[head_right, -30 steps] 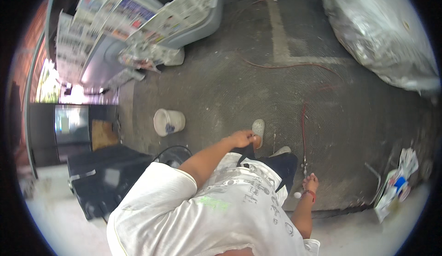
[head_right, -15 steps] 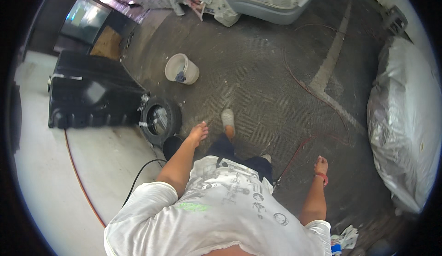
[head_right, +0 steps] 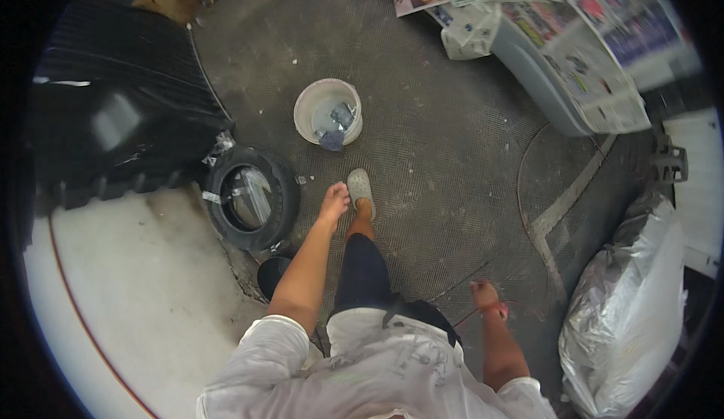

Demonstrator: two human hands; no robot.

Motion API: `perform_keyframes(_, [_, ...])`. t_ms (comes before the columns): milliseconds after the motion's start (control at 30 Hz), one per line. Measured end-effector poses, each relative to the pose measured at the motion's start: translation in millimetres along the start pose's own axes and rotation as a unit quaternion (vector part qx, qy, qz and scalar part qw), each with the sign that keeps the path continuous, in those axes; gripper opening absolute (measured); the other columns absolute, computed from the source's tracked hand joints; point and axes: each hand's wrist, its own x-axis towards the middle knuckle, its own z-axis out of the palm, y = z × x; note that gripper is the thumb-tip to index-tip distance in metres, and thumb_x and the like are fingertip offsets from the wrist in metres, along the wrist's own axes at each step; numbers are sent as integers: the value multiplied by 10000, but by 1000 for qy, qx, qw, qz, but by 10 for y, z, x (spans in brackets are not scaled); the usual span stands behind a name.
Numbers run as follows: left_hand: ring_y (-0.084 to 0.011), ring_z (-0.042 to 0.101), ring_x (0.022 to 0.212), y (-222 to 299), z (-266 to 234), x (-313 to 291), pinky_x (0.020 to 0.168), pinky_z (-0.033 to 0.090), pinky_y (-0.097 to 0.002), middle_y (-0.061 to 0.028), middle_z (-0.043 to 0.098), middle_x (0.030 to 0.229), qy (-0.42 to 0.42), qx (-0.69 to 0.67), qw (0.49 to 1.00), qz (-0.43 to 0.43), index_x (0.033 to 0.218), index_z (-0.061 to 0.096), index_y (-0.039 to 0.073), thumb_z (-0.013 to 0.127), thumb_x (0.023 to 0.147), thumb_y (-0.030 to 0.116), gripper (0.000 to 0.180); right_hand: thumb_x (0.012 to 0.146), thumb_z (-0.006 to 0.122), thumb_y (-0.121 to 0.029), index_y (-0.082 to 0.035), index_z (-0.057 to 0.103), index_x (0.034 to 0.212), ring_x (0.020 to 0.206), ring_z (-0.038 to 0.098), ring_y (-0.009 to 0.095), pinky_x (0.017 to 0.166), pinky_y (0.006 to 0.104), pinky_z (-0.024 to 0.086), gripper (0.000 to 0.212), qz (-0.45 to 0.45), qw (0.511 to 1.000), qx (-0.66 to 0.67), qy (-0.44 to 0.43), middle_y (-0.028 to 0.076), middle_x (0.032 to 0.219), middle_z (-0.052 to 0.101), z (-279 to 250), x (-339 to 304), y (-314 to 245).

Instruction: The person wipes a large curved gray surface with a cloth, then uses a spray gun to apply a coat of paint to the same surface. The area is masked with newspaper and plastic sheeting to protect surrounding surfaces.

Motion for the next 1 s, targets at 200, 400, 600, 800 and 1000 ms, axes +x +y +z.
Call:
perform_keyframes(200, [-408,502,1393,494,-311,1352,1174,374,-490,-227,513,1517,-30,205,976,-64,1636,198,229,518,1052,442,699,997,550,-546,-71,471,1525,1449,434,388,1205,470,346,715,-148,965,-158,-149,226,1552,470,-68,1495,-2455])
perform_keyframes(400, [-469,542,1324,619,-372,2268,1133,415,-512,-264,577,1426,-32,280,953,-113,1644,93,321,566,1019,474,799,955,585,-653,-20,394,1551,1353,554,383,1147,442,422,891,-253,964,-82,-23,264,1446,570,-47,3067,-5094])
perform_keyframes(600, [-380,727,958,374,-275,2517,851,543,-470,-212,741,978,110,154,982,-15,1284,632,204,740,921,315,395,881,624,-733,75,305,1568,1443,449,406,1181,441,381,1107,-192,979,62,-27,325,1546,430,28,4062,-6809])
perform_keyframes(800, [-339,720,840,260,-416,2260,700,562,-453,-194,718,970,139,83,986,46,1222,652,125,733,926,186,313,849,680,-724,91,327,1555,1448,443,393,1165,445,405,1135,-146,981,124,-27,321,1548,428,349,4129,-7503])
perform_keyframes(1000, [-286,648,995,373,-428,1799,879,514,-399,-195,628,1167,142,-145,979,-32,1272,588,44,583,975,198,334,749,834,-564,-32,646,1338,1283,595,387,1074,467,486,817,-487,870,-43,63,236,1344,640,370,3581,-7952])
